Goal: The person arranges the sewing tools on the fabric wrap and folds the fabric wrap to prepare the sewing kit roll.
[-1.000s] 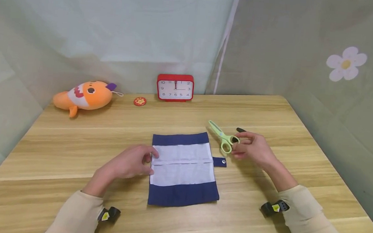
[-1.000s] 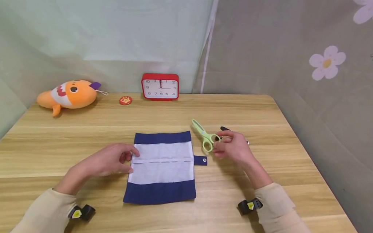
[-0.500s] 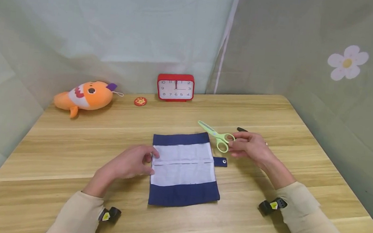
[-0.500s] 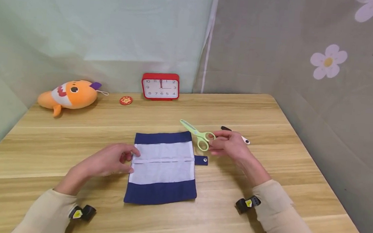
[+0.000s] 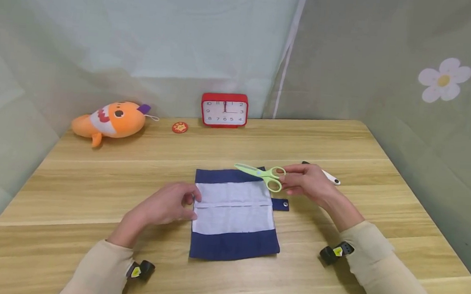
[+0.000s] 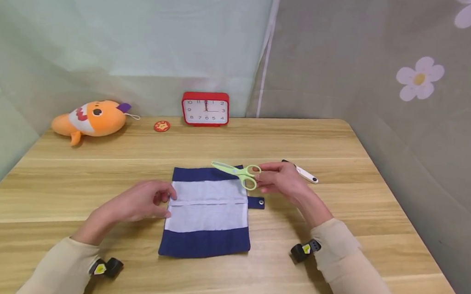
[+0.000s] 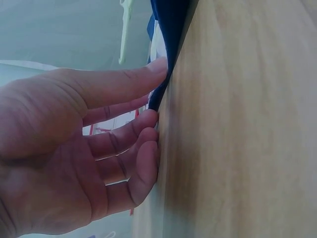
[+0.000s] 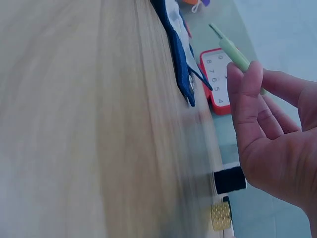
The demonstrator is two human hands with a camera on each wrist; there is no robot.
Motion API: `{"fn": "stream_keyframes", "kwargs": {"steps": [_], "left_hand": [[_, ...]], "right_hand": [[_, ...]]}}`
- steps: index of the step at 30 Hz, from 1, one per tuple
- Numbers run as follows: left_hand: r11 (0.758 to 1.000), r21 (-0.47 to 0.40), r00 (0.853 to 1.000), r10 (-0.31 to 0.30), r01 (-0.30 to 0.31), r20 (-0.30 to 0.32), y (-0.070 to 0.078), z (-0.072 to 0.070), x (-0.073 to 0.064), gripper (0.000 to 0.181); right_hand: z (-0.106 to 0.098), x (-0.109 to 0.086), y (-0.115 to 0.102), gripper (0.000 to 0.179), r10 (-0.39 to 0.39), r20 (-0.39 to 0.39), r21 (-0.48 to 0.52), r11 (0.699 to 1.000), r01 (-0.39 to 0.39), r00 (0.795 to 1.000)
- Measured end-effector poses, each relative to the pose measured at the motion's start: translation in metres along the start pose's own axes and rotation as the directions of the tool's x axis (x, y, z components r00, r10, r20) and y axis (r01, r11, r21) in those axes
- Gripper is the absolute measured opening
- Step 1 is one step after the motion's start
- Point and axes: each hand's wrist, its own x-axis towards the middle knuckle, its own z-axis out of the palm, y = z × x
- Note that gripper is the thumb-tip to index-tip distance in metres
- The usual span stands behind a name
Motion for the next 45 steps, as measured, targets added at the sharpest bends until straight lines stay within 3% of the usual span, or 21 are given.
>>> {"fn": "stream_keyframes", "kwargs": {"steps": [5,11,37,45], "left_hand": [[0.999,-0.004,0.999,0.044,-0.044,-0.030,-0.003,0.002,0.001,0.021],[0.997,0.018,0.996,0.072,-0.071,-0.052,-0.002,0.003,0.001,0.013],[0.997,0.027,0.995,0.076,-0.074,-0.061,0.000,0.002,0.000,0.010],[0.997,0.035,0.996,0.068,-0.066,-0.060,-0.002,0.004,0.002,0.011]], "right_hand": [[0.006,0.006,-0.002,0.056,0.006,0.018,0.009,1.000,-0.006,1.000],[0.012,0.011,-0.006,0.055,0.035,0.033,-0.056,0.998,-0.033,0.999],[0.042,0.042,-0.019,0.043,0.031,0.166,-0.105,0.994,-0.014,0.986],[0.047,0.051,-0.025,0.044,0.069,0.189,-0.200,0.979,-0.031,0.979]]}}
